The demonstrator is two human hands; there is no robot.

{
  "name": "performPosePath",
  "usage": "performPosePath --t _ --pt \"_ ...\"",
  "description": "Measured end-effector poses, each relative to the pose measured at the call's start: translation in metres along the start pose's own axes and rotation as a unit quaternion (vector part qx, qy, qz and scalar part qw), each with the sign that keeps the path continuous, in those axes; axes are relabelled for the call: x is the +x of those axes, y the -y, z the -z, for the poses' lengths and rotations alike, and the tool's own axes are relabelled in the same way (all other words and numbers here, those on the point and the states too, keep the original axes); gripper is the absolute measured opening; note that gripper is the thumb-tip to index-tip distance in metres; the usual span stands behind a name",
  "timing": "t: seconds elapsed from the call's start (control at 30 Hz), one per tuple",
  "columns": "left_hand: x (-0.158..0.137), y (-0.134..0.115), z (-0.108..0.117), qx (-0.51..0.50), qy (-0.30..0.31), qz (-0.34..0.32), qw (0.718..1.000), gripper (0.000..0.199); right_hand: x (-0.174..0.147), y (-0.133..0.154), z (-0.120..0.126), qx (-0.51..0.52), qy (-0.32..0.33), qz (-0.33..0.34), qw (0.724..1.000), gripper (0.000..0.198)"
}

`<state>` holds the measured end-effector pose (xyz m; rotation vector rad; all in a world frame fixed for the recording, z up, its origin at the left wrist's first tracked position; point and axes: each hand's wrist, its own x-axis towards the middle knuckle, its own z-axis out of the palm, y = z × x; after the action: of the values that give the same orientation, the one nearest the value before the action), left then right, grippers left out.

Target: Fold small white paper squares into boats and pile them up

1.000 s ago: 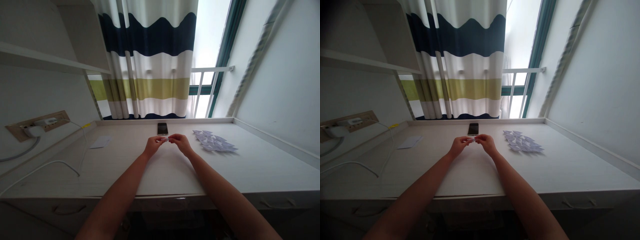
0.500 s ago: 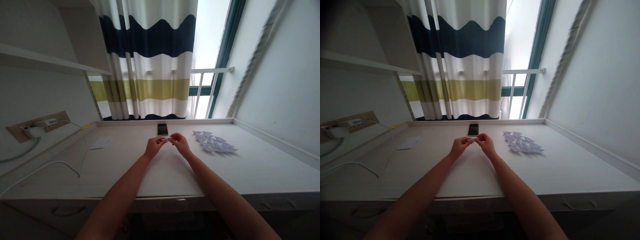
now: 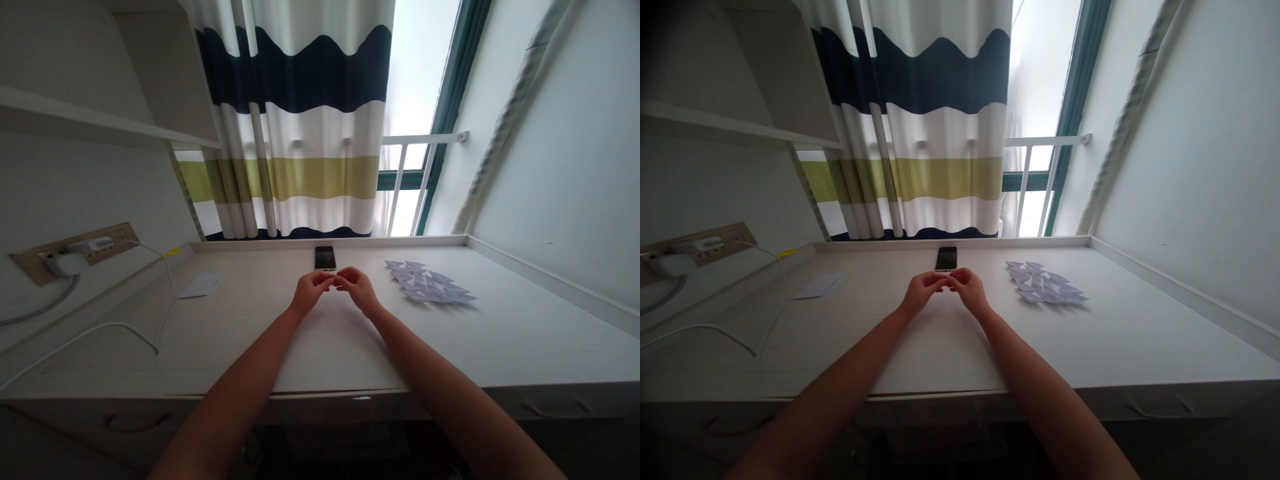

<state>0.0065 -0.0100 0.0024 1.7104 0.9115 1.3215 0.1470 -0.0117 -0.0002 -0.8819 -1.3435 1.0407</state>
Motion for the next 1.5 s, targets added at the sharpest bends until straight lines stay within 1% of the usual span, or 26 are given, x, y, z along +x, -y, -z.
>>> performPosePath --t 0.17,0.4,0.6,0.77,0.87,1.0,1.13,1.3,1.37,1.5 --pt "0.002 0.004 0.0 -0.012 0.005 0.006 1.0 0.024 0.0 -0.001 0.0 -0.03 -0.008 0.009 0.999 0.026" --pt "0.003 0.01 -0.001 -0.055 0.0 0.031 0.998 0.032 0.005 -0.011 0.004 -0.089 0.005 0.038 0.995 0.025" --pt "0.004 0.007 0.0 -0.041 -0.01 0.041 0.998 0.035 0.003 -0.009 0.004 -0.132 -0.003 0.058 0.989 0.02" --pt "0.003 0.002 -0.001 -0.049 -0.013 0.047 0.998 0.032 0.001 -0.006 0.003 -0.152 0.003 0.08 0.985 0.017" --pt "0.002 0.0 -0.002 -0.062 -0.018 0.055 0.996 0.027 0.0 -0.006 0.003 -0.165 -0.007 0.095 0.982 0.013" --pt "0.002 -0.002 -0.003 -0.1 -0.032 0.077 0.992 0.02 0.0 -0.004 0.002 -0.178 -0.01 0.101 0.979 0.011" --pt "0.003 -0.001 -0.002 -0.159 -0.051 0.111 0.98 0.019 0.0 -0.001 0.002 -0.2 -0.019 0.104 0.974 0.012" --pt "0.004 0.001 -0.001 -0.249 -0.044 0.15 0.956 0.019 0.001 -0.002 0.002 -0.212 -0.027 0.144 0.966 0.014" --pt "0.005 0.003 -0.001 -0.256 -0.042 0.156 0.953 0.021 0.001 -0.005 0.002 -0.2 -0.018 0.155 0.967 0.014" --pt "0.005 0.006 -0.001 -0.231 -0.049 0.148 0.961 0.03 0.002 -0.006 0.001 -0.187 -0.01 0.145 0.972 0.01"
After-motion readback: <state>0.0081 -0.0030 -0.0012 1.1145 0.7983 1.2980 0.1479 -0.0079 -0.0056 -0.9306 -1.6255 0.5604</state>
